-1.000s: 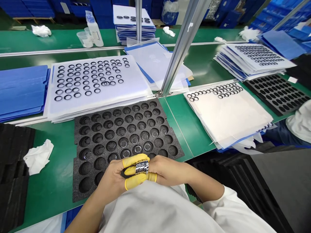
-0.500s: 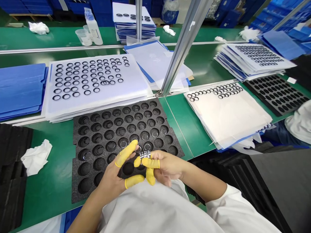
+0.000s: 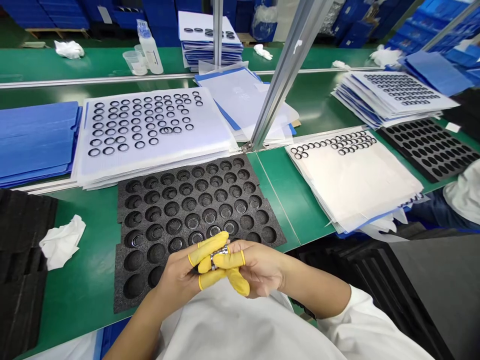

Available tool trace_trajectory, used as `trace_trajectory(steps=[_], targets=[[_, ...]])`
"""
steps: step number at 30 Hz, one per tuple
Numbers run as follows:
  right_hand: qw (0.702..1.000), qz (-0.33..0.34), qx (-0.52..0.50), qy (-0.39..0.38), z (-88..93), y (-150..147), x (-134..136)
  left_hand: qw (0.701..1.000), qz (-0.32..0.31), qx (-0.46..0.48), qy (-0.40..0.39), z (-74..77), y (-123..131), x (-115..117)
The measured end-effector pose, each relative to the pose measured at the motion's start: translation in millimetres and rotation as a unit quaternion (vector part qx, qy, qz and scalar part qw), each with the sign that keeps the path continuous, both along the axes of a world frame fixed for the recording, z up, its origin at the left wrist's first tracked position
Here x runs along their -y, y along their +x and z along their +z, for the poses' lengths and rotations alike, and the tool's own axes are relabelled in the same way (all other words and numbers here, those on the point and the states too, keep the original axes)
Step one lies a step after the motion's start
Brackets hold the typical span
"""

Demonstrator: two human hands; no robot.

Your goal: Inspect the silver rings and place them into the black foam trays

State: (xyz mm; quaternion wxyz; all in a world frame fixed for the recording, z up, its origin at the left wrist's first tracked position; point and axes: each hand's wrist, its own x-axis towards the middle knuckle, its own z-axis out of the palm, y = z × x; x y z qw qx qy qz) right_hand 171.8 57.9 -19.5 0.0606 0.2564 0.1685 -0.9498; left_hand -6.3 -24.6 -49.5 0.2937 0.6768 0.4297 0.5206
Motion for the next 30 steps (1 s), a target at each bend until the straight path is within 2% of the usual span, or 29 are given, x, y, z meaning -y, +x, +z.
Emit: trace_trajectory(steps=[4, 10, 14, 17, 23, 26, 30], targets=[[1.0, 0.002, -0.005, -0.016, -0.6, 0, -1, 1.0, -0.014, 0.001, -0.008, -0.8, 1, -1], [1.0, 0.0, 0.01, -0.022, 0.8, 0, 0, 1.0, -0.004, 0.004, 0.007, -2.5, 3, 0], [1.0, -0.013, 0.005, -0.022, 0.3, 2, 1, 0.999, 0.031, 0.014, -0.001, 4.6, 9, 0], [1.0, 0.003, -0.024, 0.009, 0.9, 7, -1, 0.998, 0.056, 0.031, -0.018, 9.1, 12, -1], [0.983, 0.036, -0.09, 0.158, 10.9, 20, -1, 0.983, 0.053, 0.109, -0.141, 8.0, 7, 2], [0.974, -0.001, -0.083, 0.21, 14.4, 23, 7, 0.964, 0.033, 0.161, -0.209, 12.2, 7, 3], [0.968, -0.04, -0.087, 0.23, 18.9, 25, 16, 0.93, -0.002, 0.223, -0.293, 23.7, 13, 0]])
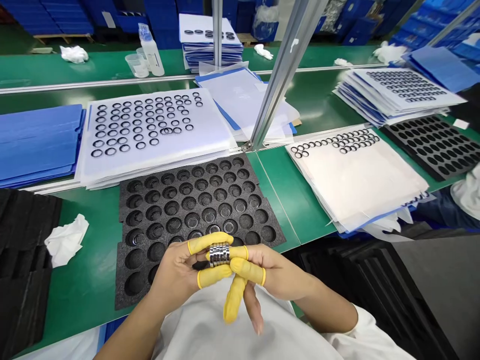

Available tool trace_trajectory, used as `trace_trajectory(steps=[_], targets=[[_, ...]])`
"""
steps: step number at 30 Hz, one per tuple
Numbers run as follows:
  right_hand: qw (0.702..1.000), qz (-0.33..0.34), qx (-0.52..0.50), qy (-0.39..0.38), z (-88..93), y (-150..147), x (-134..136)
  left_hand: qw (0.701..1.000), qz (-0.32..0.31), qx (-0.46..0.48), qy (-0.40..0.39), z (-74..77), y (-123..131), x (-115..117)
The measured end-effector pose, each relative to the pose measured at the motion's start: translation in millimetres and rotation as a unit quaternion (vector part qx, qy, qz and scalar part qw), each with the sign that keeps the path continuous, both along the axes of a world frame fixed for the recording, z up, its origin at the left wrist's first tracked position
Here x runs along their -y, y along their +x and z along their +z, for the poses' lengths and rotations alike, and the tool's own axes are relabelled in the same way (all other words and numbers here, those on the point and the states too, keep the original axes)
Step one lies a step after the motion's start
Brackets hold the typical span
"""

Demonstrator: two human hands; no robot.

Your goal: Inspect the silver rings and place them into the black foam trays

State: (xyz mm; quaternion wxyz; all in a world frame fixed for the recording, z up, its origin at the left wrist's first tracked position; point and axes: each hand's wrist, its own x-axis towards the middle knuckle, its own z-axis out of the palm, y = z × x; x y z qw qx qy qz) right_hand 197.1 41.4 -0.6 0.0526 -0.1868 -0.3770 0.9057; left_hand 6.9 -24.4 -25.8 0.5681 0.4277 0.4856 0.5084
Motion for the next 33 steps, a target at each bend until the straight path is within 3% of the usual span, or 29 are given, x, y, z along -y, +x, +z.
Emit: trace_trajectory(steps=[9, 14, 22, 33], targets=[[0.996, -0.072, 0.043, 0.001, 16.9, 8, 2, 0.998, -0.041, 0.029, -0.049, 23.0, 10, -19], [0.993, -0.104, 0.048, -0.022, 23.7, 9, 2, 0.997, -0.04, 0.058, -0.028, 30.2, 15, -27], [0.99, -0.12, 0.063, -0.032, 27.1, 7, -3, 0.997, -0.037, 0.062, -0.01, 30.1, 14, -31], [0.984, -0.156, 0.064, -0.053, 25.5, 0, -8, 0.996, -0.03, 0.052, -0.071, 23.1, 12, -39]])
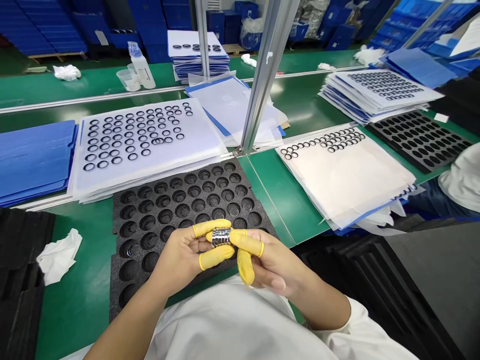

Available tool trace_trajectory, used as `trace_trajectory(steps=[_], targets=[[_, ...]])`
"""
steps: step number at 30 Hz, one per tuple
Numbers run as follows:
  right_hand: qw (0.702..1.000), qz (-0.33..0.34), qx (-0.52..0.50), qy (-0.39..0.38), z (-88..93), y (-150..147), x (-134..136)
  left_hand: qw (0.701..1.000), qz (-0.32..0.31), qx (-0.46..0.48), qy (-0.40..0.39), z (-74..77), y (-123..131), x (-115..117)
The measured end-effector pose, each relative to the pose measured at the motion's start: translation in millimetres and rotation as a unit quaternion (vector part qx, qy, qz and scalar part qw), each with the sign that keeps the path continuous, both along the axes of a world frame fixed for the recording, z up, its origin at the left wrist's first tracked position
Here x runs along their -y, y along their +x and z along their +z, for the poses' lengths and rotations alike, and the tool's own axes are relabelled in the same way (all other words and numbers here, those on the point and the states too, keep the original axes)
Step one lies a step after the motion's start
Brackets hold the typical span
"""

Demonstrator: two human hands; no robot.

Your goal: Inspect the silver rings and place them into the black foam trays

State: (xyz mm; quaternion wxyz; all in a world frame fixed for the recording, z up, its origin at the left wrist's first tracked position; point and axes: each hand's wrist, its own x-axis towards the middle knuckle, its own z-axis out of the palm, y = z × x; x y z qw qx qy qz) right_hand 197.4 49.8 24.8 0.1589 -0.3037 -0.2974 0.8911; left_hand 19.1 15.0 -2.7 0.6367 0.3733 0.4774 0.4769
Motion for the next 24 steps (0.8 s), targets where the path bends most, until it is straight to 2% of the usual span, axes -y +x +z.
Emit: trace_trajectory(steps=[5, 10, 18, 24], targets=[[1.0, -0.009, 0.006, -0.016, 5.4, 0, 1, 1.0, 0.006, -0.018, 0.01, -4.4, 1, -2], [1.0, -0.002, -0.013, 0.004, 1.6, -2, 9, 0.99, 0.033, -0.086, 0.109, -10.3, -2, 1], [0.996, 0.077, -0.026, 0.04, -8.5, -3, 10, 0.928, 0.013, -0.203, 0.312, -17.6, -12, 10], [0.99, 0.136, -0.035, 0.03, -16.0, -2, 4, 0.882, 0.007, -0.268, 0.388, -13.8, -13, 13]])
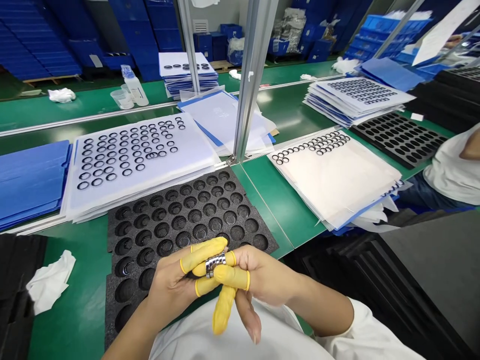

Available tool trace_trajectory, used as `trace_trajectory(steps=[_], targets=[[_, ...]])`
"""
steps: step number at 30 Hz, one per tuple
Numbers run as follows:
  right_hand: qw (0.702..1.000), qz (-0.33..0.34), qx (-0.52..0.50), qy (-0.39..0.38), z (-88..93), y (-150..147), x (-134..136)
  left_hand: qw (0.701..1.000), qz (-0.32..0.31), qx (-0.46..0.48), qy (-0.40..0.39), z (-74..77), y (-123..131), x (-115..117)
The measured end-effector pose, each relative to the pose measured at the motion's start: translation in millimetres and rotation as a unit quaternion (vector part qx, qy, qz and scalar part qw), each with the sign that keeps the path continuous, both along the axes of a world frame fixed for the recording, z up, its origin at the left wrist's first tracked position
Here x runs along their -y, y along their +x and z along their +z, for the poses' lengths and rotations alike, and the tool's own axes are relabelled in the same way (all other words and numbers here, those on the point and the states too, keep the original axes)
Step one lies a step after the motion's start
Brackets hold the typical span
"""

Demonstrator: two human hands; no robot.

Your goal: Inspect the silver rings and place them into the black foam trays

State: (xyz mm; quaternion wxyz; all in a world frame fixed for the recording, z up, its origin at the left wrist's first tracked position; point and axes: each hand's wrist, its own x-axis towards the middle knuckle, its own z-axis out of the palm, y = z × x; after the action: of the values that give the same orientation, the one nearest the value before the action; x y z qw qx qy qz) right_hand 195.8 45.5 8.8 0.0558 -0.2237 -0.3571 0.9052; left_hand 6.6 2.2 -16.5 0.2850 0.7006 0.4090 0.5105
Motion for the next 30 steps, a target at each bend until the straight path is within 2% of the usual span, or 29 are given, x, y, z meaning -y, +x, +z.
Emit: trace_trajectory(steps=[5, 8, 12, 16, 18, 24, 30], targets=[[1.0, -0.021, 0.011, 0.017, -6.6, -1, -1, 0.994, -0.003, -0.053, 0.101, 7.8, 0, -2], [0.999, -0.028, 0.014, 0.027, -10.0, -2, 0, 0.992, -0.003, -0.06, 0.115, 7.6, 0, -2], [0.998, -0.038, 0.006, 0.044, -9.0, -4, -1, 0.998, -0.015, -0.042, 0.035, 0.8, -1, 3], [0.997, -0.035, -0.006, 0.061, -4.1, -2, -1, 0.986, -0.1, 0.029, -0.129, -7.2, -3, 12], [0.997, -0.036, -0.004, 0.065, -2.6, -1, -1, 0.975, -0.12, 0.056, -0.179, -11.4, -5, 16], [0.995, -0.044, -0.013, 0.091, -3.5, -2, 3, 0.966, -0.083, 0.109, -0.221, -20.6, -8, 26], [0.981, -0.056, -0.01, 0.185, -5.9, -2, 7, 0.944, -0.04, 0.166, -0.282, -20.2, 1, 37]])
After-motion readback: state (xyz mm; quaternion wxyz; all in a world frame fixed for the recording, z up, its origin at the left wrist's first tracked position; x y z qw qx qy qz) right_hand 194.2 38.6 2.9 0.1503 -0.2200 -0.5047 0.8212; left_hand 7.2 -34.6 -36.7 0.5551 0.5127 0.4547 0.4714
